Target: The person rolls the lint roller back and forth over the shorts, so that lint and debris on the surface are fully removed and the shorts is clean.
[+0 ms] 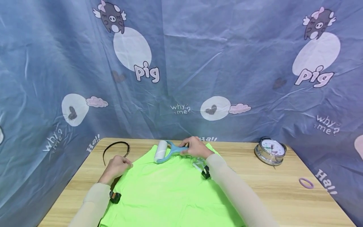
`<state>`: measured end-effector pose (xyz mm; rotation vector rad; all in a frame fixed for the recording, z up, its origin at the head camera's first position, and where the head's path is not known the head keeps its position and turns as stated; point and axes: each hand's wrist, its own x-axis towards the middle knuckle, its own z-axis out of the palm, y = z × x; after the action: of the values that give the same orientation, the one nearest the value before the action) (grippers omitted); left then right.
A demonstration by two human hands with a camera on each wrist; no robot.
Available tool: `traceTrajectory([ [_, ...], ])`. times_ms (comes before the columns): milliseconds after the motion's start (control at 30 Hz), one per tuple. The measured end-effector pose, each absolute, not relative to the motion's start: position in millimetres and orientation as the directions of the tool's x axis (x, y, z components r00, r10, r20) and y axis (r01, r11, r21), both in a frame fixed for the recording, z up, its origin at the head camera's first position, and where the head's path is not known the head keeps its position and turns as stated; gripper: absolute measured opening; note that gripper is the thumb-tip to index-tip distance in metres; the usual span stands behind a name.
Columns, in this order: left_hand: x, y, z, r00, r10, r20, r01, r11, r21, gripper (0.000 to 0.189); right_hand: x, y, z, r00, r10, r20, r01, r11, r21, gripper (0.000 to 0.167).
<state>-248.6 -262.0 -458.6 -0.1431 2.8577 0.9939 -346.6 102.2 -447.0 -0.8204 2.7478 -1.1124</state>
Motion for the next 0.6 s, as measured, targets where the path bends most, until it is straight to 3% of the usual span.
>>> traceTrajectory([
  [600,-247.6,-261.5,-458.5,-0.99,-0.04,-0.137,-0.117,0.784,0.61,0.02,-342.9,140.5,-440.6,-0.871,-0.485,0.083,-0.403,0.606,-0.685,0.025],
])
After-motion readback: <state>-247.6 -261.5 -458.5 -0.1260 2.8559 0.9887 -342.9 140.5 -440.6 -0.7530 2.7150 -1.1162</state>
